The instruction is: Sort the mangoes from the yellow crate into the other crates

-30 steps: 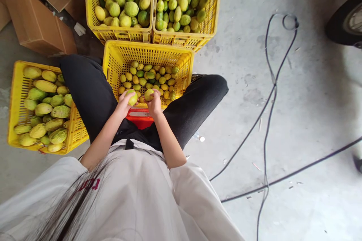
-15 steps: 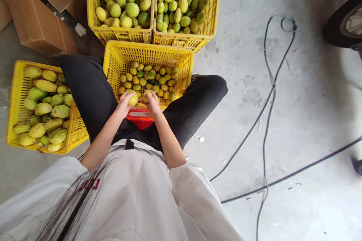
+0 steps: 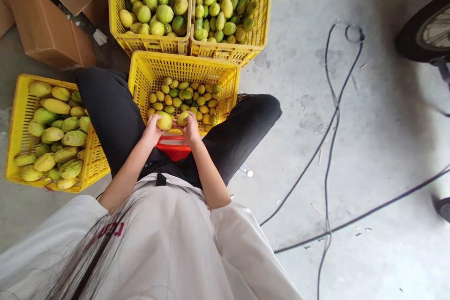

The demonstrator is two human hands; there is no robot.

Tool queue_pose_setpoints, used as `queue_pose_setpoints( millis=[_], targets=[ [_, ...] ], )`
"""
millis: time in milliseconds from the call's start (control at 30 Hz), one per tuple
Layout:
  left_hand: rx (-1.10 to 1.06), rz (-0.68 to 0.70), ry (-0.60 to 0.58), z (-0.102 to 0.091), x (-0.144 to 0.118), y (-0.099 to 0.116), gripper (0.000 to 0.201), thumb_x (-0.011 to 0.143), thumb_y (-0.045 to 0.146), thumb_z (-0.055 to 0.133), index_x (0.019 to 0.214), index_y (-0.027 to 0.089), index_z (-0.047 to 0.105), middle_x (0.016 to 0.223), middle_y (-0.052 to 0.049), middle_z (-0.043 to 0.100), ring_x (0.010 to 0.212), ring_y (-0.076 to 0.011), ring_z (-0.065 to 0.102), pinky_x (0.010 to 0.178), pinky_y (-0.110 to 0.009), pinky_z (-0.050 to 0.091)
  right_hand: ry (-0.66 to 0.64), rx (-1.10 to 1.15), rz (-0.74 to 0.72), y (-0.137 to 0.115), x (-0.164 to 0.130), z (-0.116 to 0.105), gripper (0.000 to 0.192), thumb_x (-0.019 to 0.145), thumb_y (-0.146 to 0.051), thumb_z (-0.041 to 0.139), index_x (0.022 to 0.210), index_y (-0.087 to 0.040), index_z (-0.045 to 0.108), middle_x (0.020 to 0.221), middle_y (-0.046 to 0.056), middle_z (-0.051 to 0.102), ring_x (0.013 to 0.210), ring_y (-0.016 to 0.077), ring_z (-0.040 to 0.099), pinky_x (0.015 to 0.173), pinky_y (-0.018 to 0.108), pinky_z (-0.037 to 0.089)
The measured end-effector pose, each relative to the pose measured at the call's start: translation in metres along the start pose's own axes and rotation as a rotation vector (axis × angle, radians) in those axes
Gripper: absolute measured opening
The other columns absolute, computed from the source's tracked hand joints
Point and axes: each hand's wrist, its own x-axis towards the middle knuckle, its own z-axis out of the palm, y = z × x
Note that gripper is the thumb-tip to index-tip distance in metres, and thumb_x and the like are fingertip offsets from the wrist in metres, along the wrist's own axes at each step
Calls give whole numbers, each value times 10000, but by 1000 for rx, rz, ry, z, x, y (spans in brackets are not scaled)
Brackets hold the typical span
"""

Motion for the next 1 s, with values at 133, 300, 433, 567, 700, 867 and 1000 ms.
queue_pose_setpoints(
  millis=[133, 300, 433, 567, 700, 867, 1000],
  targets=[
    [10, 55, 19, 3, -5, 0, 371, 855, 304, 861, 1056, 286, 549, 1011, 13, 696, 832, -149, 718, 647, -209, 554, 49, -14, -38, -1, -4, 1, 414, 796, -245, 758, 1100, -314, 485, 901, -66, 677, 752, 172, 732, 668, 279, 620],
    [18, 22, 8, 8, -14, 8, 522, 759, 272, 914, 1095, 310, 516, 1045, 45, 673, 782, -144, 746, 600, -217, 507, 31, -58, -48, 0, -9, 1, 455, 791, -191, 774, 1063, -320, 433, 811, -125, 631, 609, 110, 626, 610, 216, 535],
    [19, -12, -40, 10, -17, 10, 474, 760, 173, 876, 1092, 287, 557, 994, 38, 680, 766, -154, 752, 672, -259, 575, -58, -108, -96, 4, -10, 2, 493, 768, -164, 818, 1027, -310, 425, 822, -106, 669, 592, 104, 593, 535, 184, 428],
    [-22, -4, -57, 10, -13, 7, 283, 829, 189, 783, 1065, 242, 635, 918, 16, 692, 716, -150, 713, 687, -282, 604, -134, -135, -76, 3, -11, 1, 430, 777, -212, 853, 1062, -289, 540, 795, -81, 672, 604, 110, 596, 534, 179, 405],
    [-152, -58, -49, 6, -8, 9, 171, 920, 322, 684, 1054, 237, 618, 873, -30, 724, 850, -238, 793, 750, -339, 656, -124, -101, -18, 0, -8, 3, 288, 869, -277, 766, 1087, -280, 578, 803, -52, 677, 631, 143, 638, 557, 200, 462],
    [-234, -56, -70, 1, -8, 13, 209, 956, 354, 626, 1123, 231, 603, 944, -78, 784, 1061, -330, 840, 852, -422, 703, -35, 4, 24, 2, 0, 3, 235, 903, -263, 622, 1131, -283, 571, 881, -23, 696, 714, 175, 695, 649, 257, 591],
    [-228, -18, -82, 1, -4, 8, 259, 947, 403, 688, 1147, 244, 648, 986, -67, 796, 1037, -291, 845, 776, -334, 683, -98, -24, -50, 7, 4, -1, 335, 860, -287, 698, 1176, -304, 590, 1014, -4, 725, 935, 216, 763, 804, 341, 676]
  ],
)
